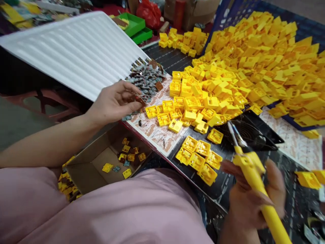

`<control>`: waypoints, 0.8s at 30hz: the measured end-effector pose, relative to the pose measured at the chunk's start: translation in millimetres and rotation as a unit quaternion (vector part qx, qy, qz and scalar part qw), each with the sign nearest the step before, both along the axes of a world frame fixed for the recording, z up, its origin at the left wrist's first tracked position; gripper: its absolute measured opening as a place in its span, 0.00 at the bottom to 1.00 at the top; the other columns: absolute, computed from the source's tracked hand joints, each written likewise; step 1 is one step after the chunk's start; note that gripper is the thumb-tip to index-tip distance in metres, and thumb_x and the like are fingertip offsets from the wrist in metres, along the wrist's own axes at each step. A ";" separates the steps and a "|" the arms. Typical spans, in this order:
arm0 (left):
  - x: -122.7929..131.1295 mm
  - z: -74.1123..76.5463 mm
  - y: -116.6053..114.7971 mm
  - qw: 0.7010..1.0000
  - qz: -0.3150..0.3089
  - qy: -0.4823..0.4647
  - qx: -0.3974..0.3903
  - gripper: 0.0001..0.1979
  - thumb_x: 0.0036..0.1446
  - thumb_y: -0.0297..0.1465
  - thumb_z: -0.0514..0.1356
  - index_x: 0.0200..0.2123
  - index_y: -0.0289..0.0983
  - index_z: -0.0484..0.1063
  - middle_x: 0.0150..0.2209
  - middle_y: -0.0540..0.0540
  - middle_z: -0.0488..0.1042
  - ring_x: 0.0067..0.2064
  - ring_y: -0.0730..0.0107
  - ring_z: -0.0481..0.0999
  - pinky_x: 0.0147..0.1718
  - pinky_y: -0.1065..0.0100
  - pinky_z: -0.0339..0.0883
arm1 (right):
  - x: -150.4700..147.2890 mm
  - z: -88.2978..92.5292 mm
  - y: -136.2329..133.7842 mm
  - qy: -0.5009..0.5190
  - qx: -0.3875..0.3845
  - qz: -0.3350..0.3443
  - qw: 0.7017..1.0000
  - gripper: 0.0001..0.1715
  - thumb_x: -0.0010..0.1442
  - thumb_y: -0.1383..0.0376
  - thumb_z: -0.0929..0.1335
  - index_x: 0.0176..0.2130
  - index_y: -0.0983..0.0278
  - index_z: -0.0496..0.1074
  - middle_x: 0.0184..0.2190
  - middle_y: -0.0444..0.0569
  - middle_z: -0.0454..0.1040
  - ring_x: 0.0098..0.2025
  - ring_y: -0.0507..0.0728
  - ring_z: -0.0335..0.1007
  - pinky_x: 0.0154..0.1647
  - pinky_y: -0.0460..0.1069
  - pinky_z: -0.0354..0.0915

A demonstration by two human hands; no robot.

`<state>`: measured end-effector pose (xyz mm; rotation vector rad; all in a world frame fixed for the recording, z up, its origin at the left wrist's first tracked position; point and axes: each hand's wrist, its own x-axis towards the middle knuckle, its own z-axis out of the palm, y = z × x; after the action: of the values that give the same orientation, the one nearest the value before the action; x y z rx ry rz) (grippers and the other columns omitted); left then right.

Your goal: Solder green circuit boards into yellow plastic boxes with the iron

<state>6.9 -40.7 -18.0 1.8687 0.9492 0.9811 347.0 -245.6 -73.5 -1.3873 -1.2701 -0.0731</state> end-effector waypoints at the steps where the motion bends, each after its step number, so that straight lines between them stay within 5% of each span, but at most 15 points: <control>1: 13.4 -4.2 -2.8 0.999 -0.035 0.015 0.001 0.26 0.61 0.55 0.67 0.47 0.39 0.75 0.37 0.49 0.81 0.40 0.63 0.83 0.43 0.60 0.79 | -6.2 1.8 -1.4 0.016 0.004 0.018 1.000 0.27 0.72 0.46 0.66 0.65 0.47 0.72 0.50 0.55 0.83 0.26 0.64 0.82 0.18 0.57 0.75; 5: 60.6 -27.9 -21.3 0.967 -0.115 0.054 0.222 0.12 0.69 0.42 0.63 0.41 0.40 0.79 0.42 0.46 0.82 0.45 0.65 0.83 0.47 0.63 0.79 | -43.3 9.2 1.1 0.108 -0.149 0.114 0.976 0.09 0.71 0.57 0.72 0.47 0.57 0.79 0.28 0.43 0.82 0.26 0.57 0.82 0.29 0.50 0.81; 9: 94.8 -54.8 -45.4 0.864 -0.130 -0.016 0.486 0.04 0.68 0.30 0.66 0.42 0.45 0.81 0.42 0.50 0.82 0.49 0.67 0.83 0.52 0.63 0.79 | -69.2 8.0 21.9 0.191 -0.126 0.184 0.956 0.12 0.70 0.52 0.73 0.42 0.56 0.73 0.33 0.40 0.82 0.29 0.53 0.82 0.27 0.45 0.78; 12: 108.1 -73.7 -63.3 0.817 -0.108 -0.047 0.565 0.06 0.68 0.27 0.66 0.41 0.46 0.80 0.42 0.54 0.82 0.52 0.71 0.82 0.65 0.59 0.73 | -73.3 3.0 32.4 0.163 -0.096 0.170 0.967 0.12 0.70 0.52 0.72 0.42 0.56 0.71 0.32 0.38 0.80 0.29 0.50 0.78 0.28 0.44 0.76; 14: 107.8 -82.8 -73.7 0.816 -0.087 -0.036 0.571 0.09 0.67 0.25 0.65 0.43 0.46 0.80 0.45 0.54 0.83 0.55 0.71 0.81 0.73 0.58 0.64 | -71.7 0.2 33.6 0.159 -0.072 0.167 0.970 0.11 0.69 0.56 0.74 0.44 0.55 0.69 0.31 0.37 0.79 0.29 0.50 0.78 0.29 0.43 0.75; 17: 97.8 -87.5 -82.7 0.881 -0.050 -0.062 0.466 0.16 0.67 0.25 0.64 0.54 0.47 0.79 0.57 0.49 0.81 0.64 0.67 0.76 0.73 0.61 0.63 | -67.6 -2.5 30.0 0.161 -0.048 0.150 0.974 0.14 0.67 0.60 0.75 0.46 0.54 0.68 0.31 0.36 0.78 0.28 0.49 0.78 0.28 0.42 0.74; 20: 91.7 -81.1 -82.1 0.981 -0.049 -0.106 0.156 0.16 0.71 0.34 0.63 0.60 0.45 0.78 0.62 0.44 0.79 0.66 0.62 0.76 0.67 0.60 0.69 | -66.7 -5.1 24.8 0.127 -0.039 0.106 0.985 0.14 0.66 0.62 0.76 0.46 0.55 0.68 0.32 0.37 0.77 0.29 0.49 0.78 0.30 0.42 0.75; 22: 96.8 -74.1 -80.0 0.984 -0.092 -0.134 -0.073 0.19 0.69 0.45 0.65 0.57 0.42 0.81 0.60 0.42 0.81 0.64 0.57 0.79 0.66 0.58 0.70 | -68.9 -7.4 22.3 0.089 -0.022 0.094 0.991 0.13 0.67 0.63 0.75 0.47 0.55 0.69 0.34 0.38 0.77 0.31 0.49 0.80 0.34 0.43 0.77; 24: 108.2 -68.0 -79.7 0.949 -0.121 -0.189 -0.222 0.23 0.62 0.52 0.70 0.51 0.42 0.85 0.56 0.42 0.84 0.62 0.54 0.80 0.66 0.56 0.70 | -71.9 -9.9 21.1 0.037 0.000 0.090 0.995 0.13 0.67 0.65 0.75 0.47 0.56 0.70 0.36 0.39 0.77 0.32 0.49 0.80 0.36 0.44 0.79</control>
<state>115.1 -120.4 -86.0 1.3204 0.6250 0.8499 275.1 -224.5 -83.3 -1.2585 -1.3269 0.1001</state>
